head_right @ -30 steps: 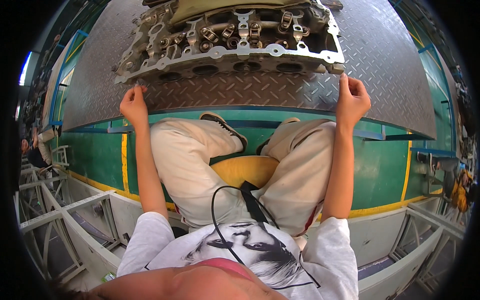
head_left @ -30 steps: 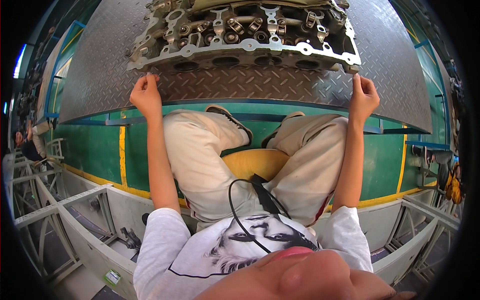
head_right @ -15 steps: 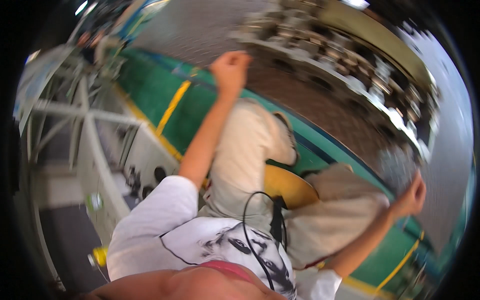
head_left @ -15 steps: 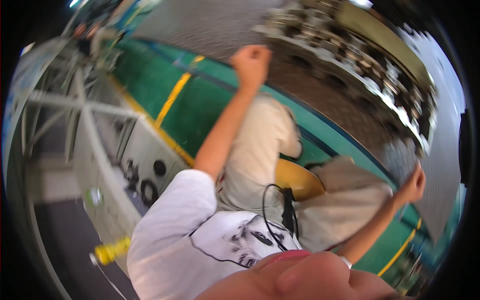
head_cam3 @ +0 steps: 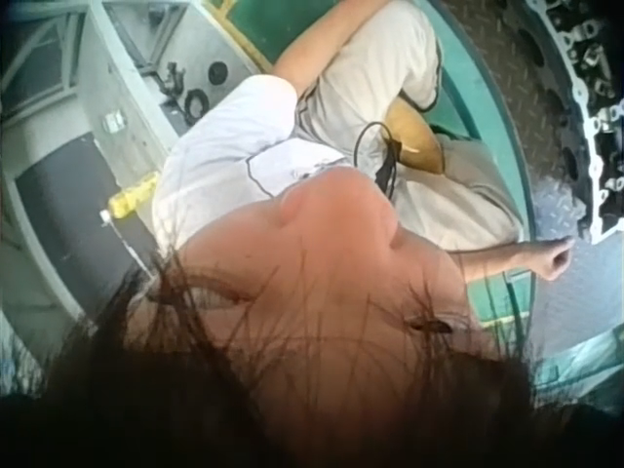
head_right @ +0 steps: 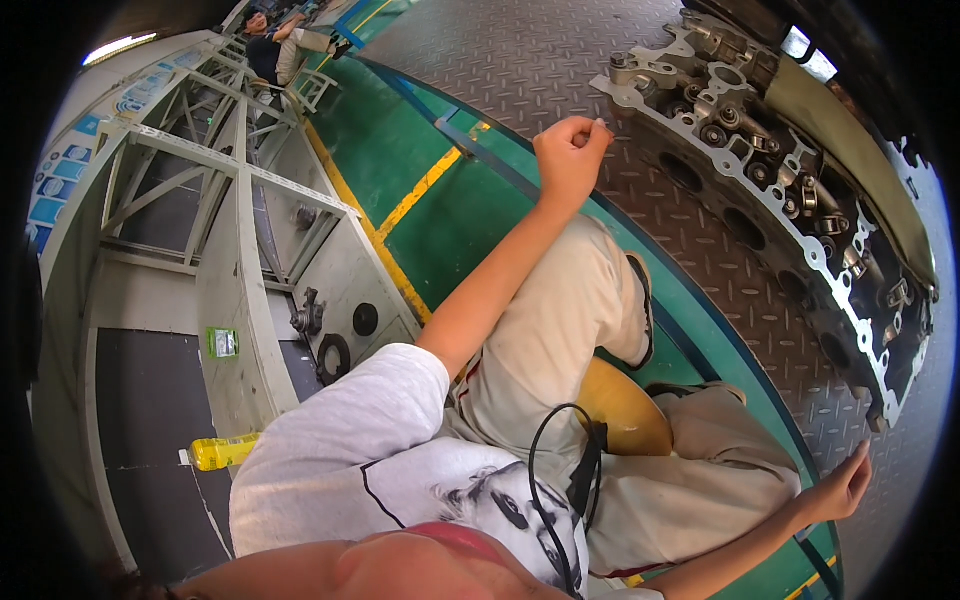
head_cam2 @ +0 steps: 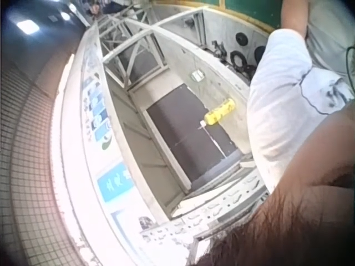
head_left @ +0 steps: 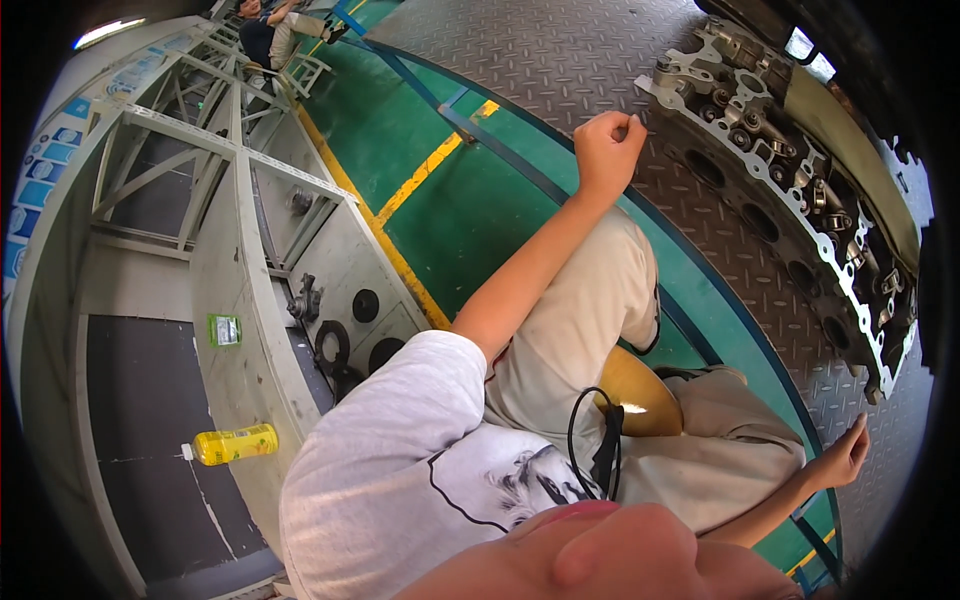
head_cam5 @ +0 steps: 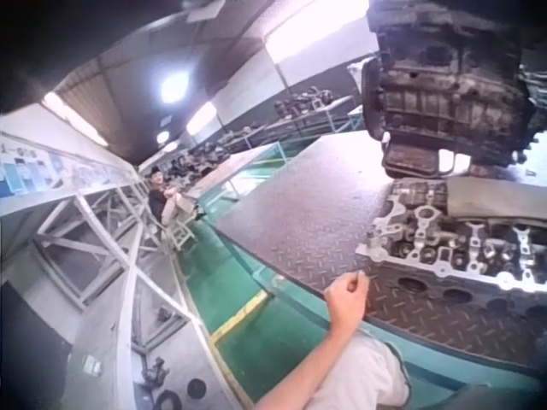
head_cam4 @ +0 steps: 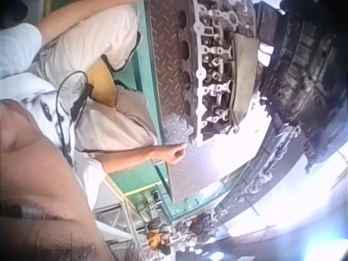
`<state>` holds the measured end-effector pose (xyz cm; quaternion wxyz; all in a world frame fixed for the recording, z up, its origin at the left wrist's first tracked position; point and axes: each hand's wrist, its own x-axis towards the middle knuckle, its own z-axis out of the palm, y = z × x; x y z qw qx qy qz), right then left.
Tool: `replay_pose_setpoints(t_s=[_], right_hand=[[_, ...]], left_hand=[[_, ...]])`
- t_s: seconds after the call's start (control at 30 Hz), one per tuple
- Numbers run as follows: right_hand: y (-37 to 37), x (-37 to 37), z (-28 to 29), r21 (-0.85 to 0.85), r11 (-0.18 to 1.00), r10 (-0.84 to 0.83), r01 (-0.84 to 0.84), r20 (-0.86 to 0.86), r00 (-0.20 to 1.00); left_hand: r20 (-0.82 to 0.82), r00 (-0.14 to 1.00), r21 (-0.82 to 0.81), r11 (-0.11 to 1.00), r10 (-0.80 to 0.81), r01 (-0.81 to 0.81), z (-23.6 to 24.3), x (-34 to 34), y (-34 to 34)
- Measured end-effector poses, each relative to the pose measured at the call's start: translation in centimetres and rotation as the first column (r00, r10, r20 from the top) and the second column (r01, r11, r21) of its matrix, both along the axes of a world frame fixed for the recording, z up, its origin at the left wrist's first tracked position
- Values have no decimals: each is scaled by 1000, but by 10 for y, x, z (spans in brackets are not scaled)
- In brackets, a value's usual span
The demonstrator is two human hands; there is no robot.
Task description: The person holds and aligns a small metallic component onto the edge of a cylinder head, then removes it and places it on their lap. They subsequently pick up a small dark object and handle it between their fingers while looking down.
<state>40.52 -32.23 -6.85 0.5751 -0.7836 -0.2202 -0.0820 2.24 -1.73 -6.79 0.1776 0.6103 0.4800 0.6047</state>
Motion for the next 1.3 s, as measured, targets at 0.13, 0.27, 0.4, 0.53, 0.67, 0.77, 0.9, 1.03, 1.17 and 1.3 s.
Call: replay_pose_setpoints(t_s=[0.13,0.27,0.4,0.53,0.67,0.77,0.9,1.03,1.17,1.3], right_hand=[[-10,2,8,13,997,-76,76,17,997],[-9,6,7,-31,991,-126,132,144,982],[20,-7,0,122,992,-46,36,76,996],[14,-13,13,175,984,-53,46,36,998],[13,-18,20,190,978,-104,85,92,990],[11,-14,17,172,983,-67,58,49,997],[13,-14,15,173,985,-9,10,-8,1000],[14,-12,16,176,984,-3,8,-31,1000],[15,-10,15,157,988,1,3,-22,1000],[13,-7,13,145,989,14,-11,-25,1000]], left_hand=[[-6,1000,-29,999,-21,21,-2,11,0],[22,997,-104,992,-69,70,-15,15,9],[-3,1000,-114,993,-21,20,10,-9,-3],[29,999,-70,997,-28,30,3,5,0],[42,997,-58,996,-65,68,5,14,-2],[2,999,-66,997,-33,33,8,10,-5],[21,997,-108,991,-72,74,3,7,0],[55,991,-135,983,-121,127,-1,8,6],[48,990,-111,985,-129,134,-2,10,9],[49,990,-129,982,-133,138,-3,9,9]])
